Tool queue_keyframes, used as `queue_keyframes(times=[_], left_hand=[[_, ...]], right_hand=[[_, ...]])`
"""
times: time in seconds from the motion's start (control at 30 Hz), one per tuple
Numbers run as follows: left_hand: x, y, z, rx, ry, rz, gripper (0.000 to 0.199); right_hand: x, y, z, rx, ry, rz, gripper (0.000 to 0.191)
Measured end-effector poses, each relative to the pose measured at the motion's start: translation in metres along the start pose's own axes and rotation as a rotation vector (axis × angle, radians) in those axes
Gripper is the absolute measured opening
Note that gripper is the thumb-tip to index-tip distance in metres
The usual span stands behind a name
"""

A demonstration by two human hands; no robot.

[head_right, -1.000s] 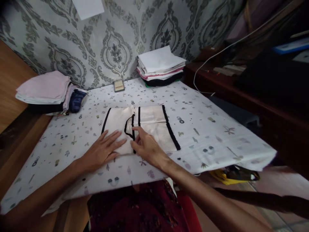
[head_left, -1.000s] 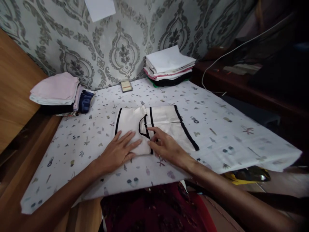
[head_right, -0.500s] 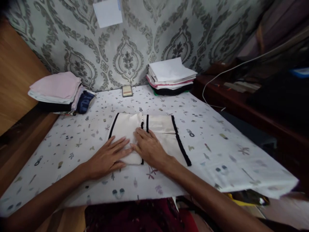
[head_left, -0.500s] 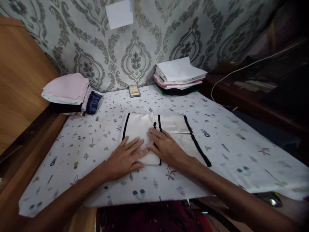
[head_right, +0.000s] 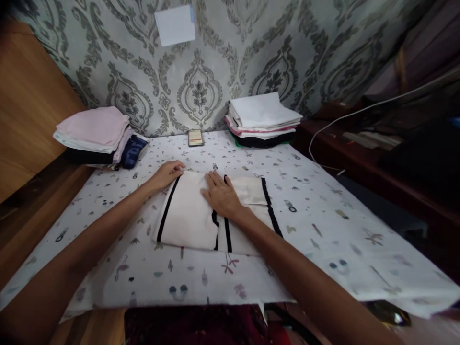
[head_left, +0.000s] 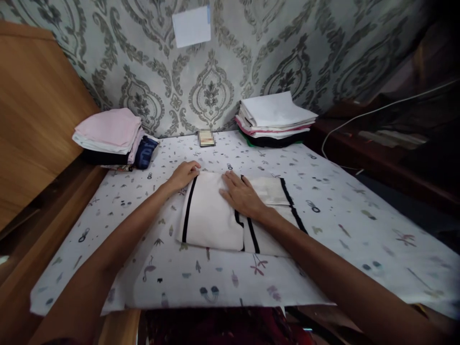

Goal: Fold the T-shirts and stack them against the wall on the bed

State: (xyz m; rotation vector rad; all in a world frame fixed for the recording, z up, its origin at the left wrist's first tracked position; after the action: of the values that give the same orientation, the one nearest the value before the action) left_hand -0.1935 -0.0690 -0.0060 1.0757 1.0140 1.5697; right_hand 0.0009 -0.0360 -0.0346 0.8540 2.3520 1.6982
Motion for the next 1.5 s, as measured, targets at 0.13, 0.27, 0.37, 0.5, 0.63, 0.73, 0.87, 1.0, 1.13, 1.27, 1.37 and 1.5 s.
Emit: queue_keyframes(times=[0.13,0.27,0.37,0.5,0.63,0.73,0.87,1.0,1.13,1.27,1.37,1.5], left_hand=[[0.003,-0.007,-0.01,0.066,0.011,0.013,0.015],[0.003,-0.009,-0.016,0.074,0.026,-0.001,0.013],[-0.017,0.008,-0.004,0.079,-0.034,0.077,0.016],[-0.088,0.044,0.027,0.098,-0.11,0.117,0.018],[-0.178,0.048,0.066,0.149,-0.26,-0.059,0.028],[-0.228,0.035,0.083,0.353,-0.387,-0.042,0.025],[-0.251,0.015,0.084,0.523,-0.378,0.019,0.041],[-0.248,0.007,0.081,0.591,-0.312,0.0,0.049],[-0.239,0.002,0.085,0.695,-0.279,-0.089,0.056],[-0.234,0.001,0.092,0.832,-0.2,-0.196,0.051],[-0.236,0.007,0.097,0.908,-0.136,-0.223,0.046],[-0.245,0.013,0.095,0.925,-0.11,-0.284,0.048]], right_hand=[[-0.005,-0.001,0.003,0.005,-0.027,0.024,0.059],[-0.003,-0.001,0.004,0.044,-0.041,-0.002,0.06],[-0.001,-0.001,0.01,0.095,-0.047,-0.028,0.061],[-0.006,0.011,0.002,0.192,-0.034,-0.021,0.062],[-0.025,0.023,-0.053,0.276,0.109,-0.082,0.061],[-0.045,0.014,-0.107,0.356,0.315,-0.283,0.065],[-0.058,-0.003,-0.133,0.44,0.386,-0.389,0.054],[-0.052,-0.006,-0.126,0.524,0.286,-0.344,0.027],[-0.048,-0.002,-0.121,0.627,0.21,-0.289,0.014],[-0.047,-0.002,-0.115,0.775,0.198,-0.204,0.013],[-0.048,-0.005,-0.109,0.794,0.24,-0.163,0.021],[-0.051,-0.013,-0.11,0.632,0.344,-0.195,0.041]])
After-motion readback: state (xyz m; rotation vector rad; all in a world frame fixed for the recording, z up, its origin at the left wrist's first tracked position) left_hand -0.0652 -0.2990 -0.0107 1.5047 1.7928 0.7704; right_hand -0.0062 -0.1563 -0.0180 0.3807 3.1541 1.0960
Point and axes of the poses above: each hand's wrist, its own x-axis towards the middle knuckle, its own y-axis out of the back of the hand, z = x × y, the point moved 7 cm from there along x, towards the middle knuckle, and after that the axes turned 15 degrees about x, right-handed, at the moved point
